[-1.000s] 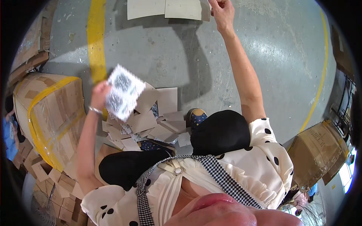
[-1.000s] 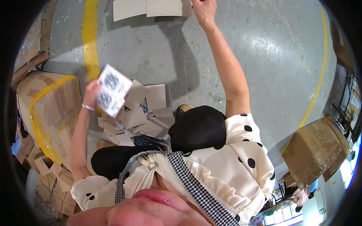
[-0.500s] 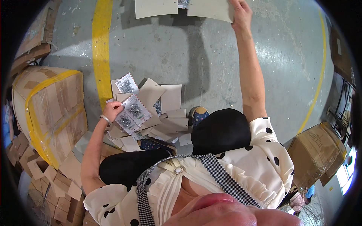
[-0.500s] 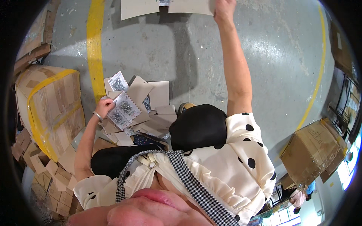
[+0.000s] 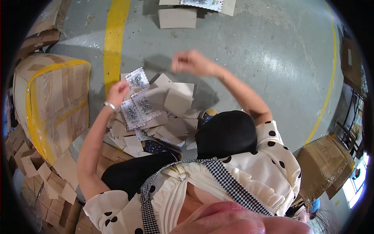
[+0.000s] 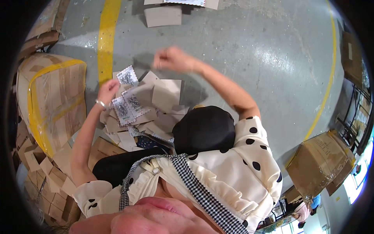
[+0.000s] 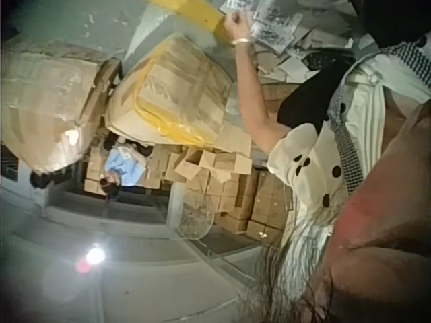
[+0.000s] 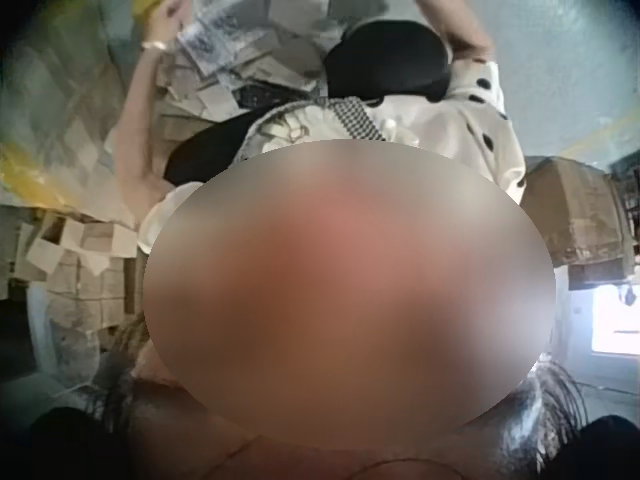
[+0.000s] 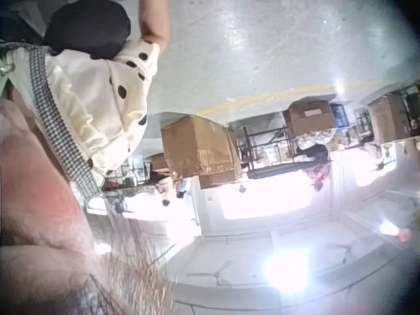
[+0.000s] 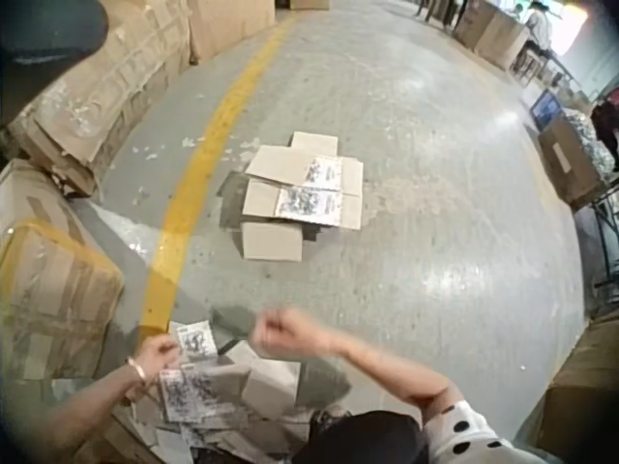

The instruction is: Sorting small foil packets and flat cardboard pieces out of a larger cardboard box while sitting on a warehouse floor.

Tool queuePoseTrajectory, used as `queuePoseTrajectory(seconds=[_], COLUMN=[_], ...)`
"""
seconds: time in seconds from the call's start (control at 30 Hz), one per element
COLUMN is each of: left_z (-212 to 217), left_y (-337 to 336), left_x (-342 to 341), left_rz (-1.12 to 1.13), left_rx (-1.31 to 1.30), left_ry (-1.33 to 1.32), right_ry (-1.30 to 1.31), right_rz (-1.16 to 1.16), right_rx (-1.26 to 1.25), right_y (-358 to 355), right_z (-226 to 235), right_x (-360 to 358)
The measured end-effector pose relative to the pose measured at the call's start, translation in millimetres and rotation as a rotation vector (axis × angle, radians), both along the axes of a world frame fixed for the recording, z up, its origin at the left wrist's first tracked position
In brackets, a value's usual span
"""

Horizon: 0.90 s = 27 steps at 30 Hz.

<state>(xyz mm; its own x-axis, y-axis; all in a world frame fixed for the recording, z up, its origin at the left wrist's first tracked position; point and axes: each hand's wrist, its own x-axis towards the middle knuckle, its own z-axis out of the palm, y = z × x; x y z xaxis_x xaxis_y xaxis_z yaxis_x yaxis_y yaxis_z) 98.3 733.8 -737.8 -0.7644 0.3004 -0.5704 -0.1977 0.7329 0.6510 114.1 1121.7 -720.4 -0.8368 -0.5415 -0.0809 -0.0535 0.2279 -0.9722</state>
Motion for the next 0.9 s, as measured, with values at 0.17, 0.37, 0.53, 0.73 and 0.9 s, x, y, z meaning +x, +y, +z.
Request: queuePoseTrajectory(seconds=[0.17,0.37,0.53,0.73,0.9], left_z=[-27.8,-47.3,-24.8,-24.2,12.8], left_y=[99.3,223.4,278.6,254.3,194.9], left_x=[-83.2,-119.8,-131.4,-146.6,-105.5], left_rz=[0.172,0.087,-0.567,-0.659,-0.697], left_rx=[0.161,-0.16,-0.449,-0.378,-0.156], left_ry=[0.064,0.462,0.789,0.876,1.021], right_ry=[0.907,0.461,0.597,0.774,1.003], right_rz=[-0.736,-0.401,-0.545,-0.587,-0.793], right_rx=[0.488,1.146,1.076,0.865,0.554], right_y=[70.4,63.6,80.6,80.6,87.7], right_z=[28.2,28.4,8.5,17.8,15.9], right_x=[-161.4,-232.4,-225.0,-204.4,-127.4])
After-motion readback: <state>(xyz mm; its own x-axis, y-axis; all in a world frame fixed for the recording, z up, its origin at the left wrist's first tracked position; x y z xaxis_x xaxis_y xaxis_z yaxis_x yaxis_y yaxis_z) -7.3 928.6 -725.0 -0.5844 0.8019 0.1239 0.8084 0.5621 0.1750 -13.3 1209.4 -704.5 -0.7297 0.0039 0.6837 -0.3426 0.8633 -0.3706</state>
